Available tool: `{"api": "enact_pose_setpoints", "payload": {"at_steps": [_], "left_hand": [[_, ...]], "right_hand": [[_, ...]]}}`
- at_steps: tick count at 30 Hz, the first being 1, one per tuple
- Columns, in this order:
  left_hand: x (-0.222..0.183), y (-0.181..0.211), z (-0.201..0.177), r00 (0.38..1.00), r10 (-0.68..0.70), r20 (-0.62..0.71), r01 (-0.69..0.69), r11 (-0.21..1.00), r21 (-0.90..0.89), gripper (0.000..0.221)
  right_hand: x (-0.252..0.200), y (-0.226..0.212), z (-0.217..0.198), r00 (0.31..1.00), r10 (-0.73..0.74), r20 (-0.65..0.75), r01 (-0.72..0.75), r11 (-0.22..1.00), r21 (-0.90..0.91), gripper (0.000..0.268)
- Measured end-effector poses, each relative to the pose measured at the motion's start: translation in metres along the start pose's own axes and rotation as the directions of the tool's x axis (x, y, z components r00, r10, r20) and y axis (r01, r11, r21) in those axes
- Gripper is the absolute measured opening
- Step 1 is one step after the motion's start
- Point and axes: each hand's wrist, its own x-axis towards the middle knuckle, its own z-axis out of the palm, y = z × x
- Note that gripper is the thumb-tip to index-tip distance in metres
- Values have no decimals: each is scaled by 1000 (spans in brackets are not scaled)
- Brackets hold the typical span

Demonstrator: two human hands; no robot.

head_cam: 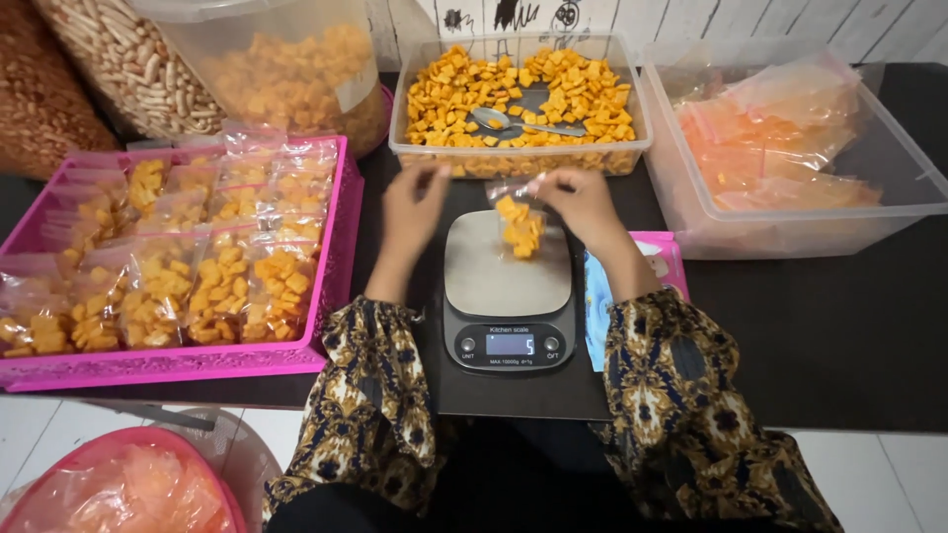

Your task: The person is portioning small snacks into plastic bags using a spoon and weighing each bag on a digital scale to ensure consistent weight.

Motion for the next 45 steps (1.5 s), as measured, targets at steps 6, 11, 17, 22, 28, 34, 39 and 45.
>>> {"api": "enact_pose_setpoints", "payload": {"at_steps": [6, 11, 17, 22, 28, 34, 39, 45], "left_hand": [[-6, 67, 24, 951, -184, 250, 271, 884, -380, 27], [3, 43, 51, 957, -212, 200, 283, 842, -460, 15], [4, 45, 66, 976, -178, 124, 214, 885, -413, 11], [4, 58, 69, 989, -109, 103, 142, 902, -408, 16], [10, 53, 74, 983, -148, 112, 180, 911, -372, 11], [13, 67, 67, 975, -179, 134, 218, 892, -396, 13], [18, 66, 65, 979, -149, 138, 189, 917, -352, 12], [16, 86, 60, 971, -144, 190, 199, 929, -312, 20]], "right_hand": [[7, -45, 5, 985, 170, 14, -167, 939, 302, 15], [8, -43, 4, 979, 204, 20, -198, 914, 355, 21], [6, -37, 5, 986, 163, 10, -157, 927, 340, 25], [10, -31, 5, 991, 131, -33, -114, 944, 309, 21], [14, -30, -5, 990, 130, -54, -106, 941, 321, 17], [16, -28, -19, 988, 116, -102, -80, 949, 306, 17], [14, -35, -25, 989, 107, -101, -74, 954, 290, 19], [15, -43, -25, 989, 94, -115, -53, 948, 314, 17]]}}
